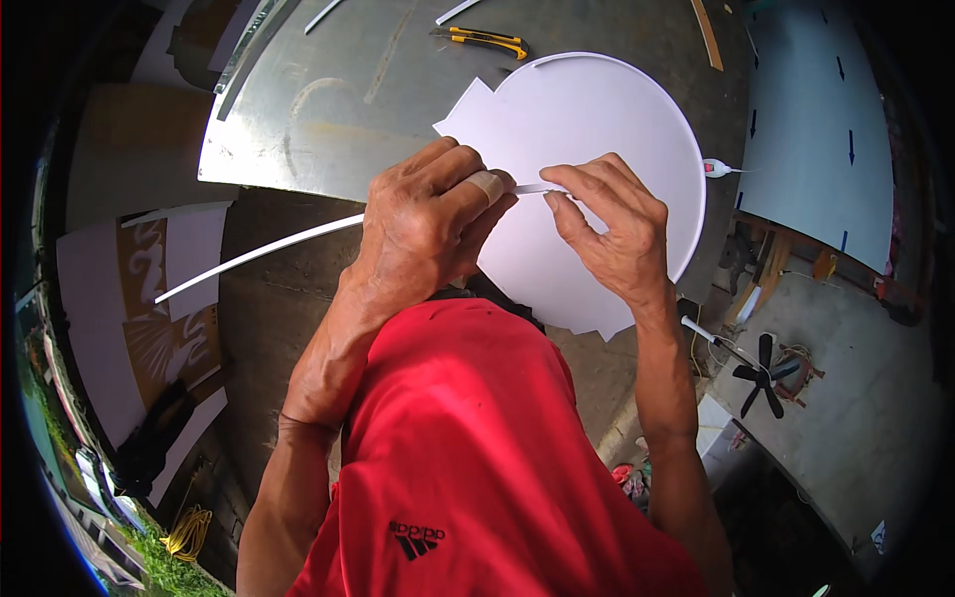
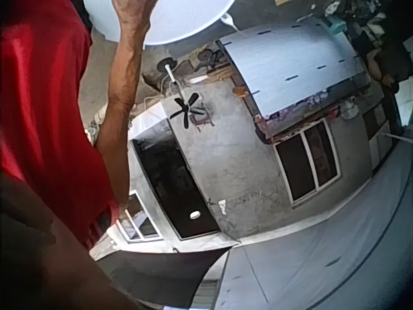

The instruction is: The person applies glue to the edge of a large white circular plastic sheet and presses a thin white plastic strip onto it. They use a utility knife to cut the strip to length and continue attaching it along the perimeter of the sheet.

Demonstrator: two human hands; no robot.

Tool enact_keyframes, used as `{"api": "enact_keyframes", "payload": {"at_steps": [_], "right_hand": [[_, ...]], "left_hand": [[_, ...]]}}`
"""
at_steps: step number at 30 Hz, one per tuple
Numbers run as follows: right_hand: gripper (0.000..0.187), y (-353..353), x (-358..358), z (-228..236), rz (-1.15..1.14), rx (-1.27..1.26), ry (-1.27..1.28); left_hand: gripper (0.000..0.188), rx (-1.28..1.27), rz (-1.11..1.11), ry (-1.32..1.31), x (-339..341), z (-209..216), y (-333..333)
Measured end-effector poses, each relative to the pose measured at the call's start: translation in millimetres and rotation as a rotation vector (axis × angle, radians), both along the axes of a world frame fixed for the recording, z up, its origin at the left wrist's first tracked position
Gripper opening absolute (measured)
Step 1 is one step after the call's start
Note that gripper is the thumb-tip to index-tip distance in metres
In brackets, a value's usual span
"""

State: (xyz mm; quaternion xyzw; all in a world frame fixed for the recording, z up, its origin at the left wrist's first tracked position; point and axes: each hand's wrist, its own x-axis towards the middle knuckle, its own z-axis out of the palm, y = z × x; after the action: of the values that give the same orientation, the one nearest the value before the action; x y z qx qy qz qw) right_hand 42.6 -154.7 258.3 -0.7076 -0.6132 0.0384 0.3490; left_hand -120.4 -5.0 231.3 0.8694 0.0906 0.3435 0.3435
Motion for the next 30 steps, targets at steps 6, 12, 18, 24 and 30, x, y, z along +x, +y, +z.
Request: {"api": "enact_keyframes", "payload": {"at_steps": [6,12,18,24,30], "right_hand": [[0.026,1,5,2,0.040,-0.004,-0.043],[0.024,2,5,3,0.054,0.002,-0.078],[0.025,3,1,-2,0.032,0.077,-0.138],[0.028,-1,-10,-13,-0.065,0.083,-0.125],[0.031,5,2,-1,0.053,0.011,-0.069]], "left_hand": [[0.022,0.033,-0.038,-0.008,1,2,3],[0.022,0.033,-0.040,-0.020,1,0,4],[0.024,0.038,-0.008,-0.038,2,2,1],[0.021,-0.024,0.045,-0.032,4,-5,-4],[0.022,0.001,0.015,-0.046,3,-6,2]]}}
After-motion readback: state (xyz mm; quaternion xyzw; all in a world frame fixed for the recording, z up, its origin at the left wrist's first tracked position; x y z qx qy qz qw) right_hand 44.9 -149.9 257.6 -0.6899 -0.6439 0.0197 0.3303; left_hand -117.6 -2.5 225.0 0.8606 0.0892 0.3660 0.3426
